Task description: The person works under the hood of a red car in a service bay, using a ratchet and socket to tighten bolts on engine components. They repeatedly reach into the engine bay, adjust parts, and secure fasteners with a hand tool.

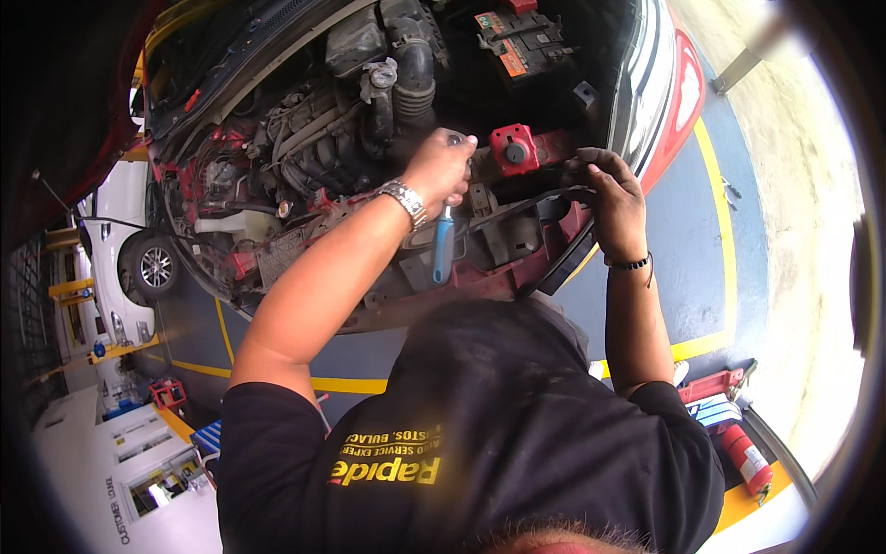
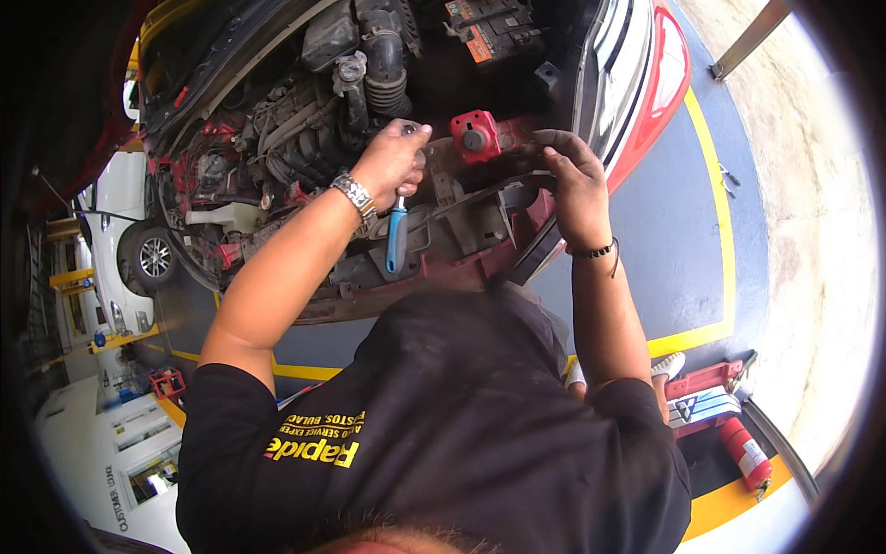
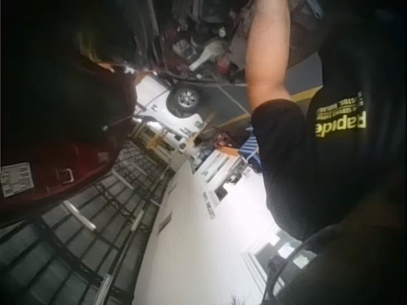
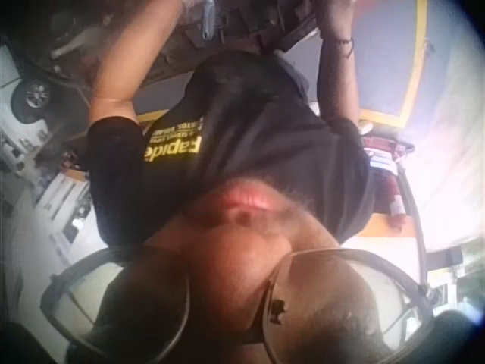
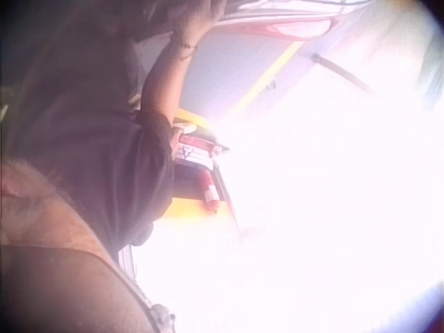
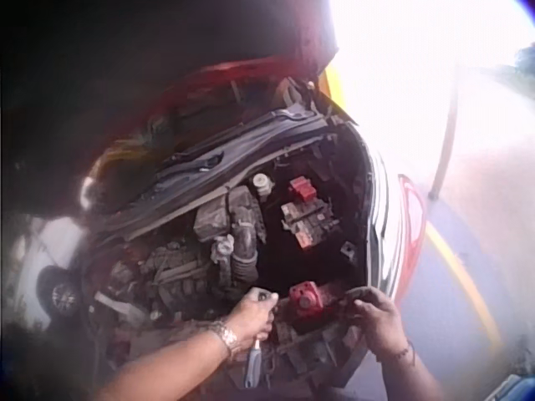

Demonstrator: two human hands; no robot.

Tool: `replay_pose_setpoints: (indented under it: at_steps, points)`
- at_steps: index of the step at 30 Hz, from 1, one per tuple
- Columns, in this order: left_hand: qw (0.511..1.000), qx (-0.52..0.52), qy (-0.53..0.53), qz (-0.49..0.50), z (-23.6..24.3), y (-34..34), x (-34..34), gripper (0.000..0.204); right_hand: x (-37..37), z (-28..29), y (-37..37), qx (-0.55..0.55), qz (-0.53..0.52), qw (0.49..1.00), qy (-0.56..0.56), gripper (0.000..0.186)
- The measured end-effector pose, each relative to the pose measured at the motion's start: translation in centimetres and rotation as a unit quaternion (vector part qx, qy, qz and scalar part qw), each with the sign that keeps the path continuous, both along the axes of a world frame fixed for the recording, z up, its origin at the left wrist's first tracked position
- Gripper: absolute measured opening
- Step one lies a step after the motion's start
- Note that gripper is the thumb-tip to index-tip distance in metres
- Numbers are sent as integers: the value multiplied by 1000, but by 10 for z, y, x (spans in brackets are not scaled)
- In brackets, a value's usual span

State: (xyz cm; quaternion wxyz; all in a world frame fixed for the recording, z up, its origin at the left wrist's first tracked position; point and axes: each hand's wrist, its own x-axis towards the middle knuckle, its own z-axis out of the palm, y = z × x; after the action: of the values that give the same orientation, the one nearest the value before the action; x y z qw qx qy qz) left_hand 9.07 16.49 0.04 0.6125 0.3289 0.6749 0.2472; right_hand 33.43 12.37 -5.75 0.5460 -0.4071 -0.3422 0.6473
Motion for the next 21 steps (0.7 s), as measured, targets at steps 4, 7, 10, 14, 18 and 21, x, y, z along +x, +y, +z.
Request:
replay_pose_setpoints:
  at_steps: [4, 7, 10, 14, 18, 21]
  points:
    - [986, 8, 57, -155, 3, 13, -21, 17, 23, -28, -29, -43, -21, 999, -20, 25]
    - [946, 46, 143, -287, 8, 24, -29, 22, 24, -42, -41, -55, -12, 997, -45, 23]
    - [891, 90, 222, -385, 12, 35, -32, 25, 17, -45, -42, -52, 23, 998, -38, 21]
    - [929, 22, 133, -344, 14, 32, -38, 27, 5, -40, -33, 7, 63, 980, -191, 19]
    - [987, -15, -51, -155, 17, 10, -40, 24, -6, -28, -30, 80, 67, 970, -220, 21]
    - [986, 17, -120, -118, 29, 1, -42, 19, -15, -19, -29, 32, 90, 981, -169, 21]
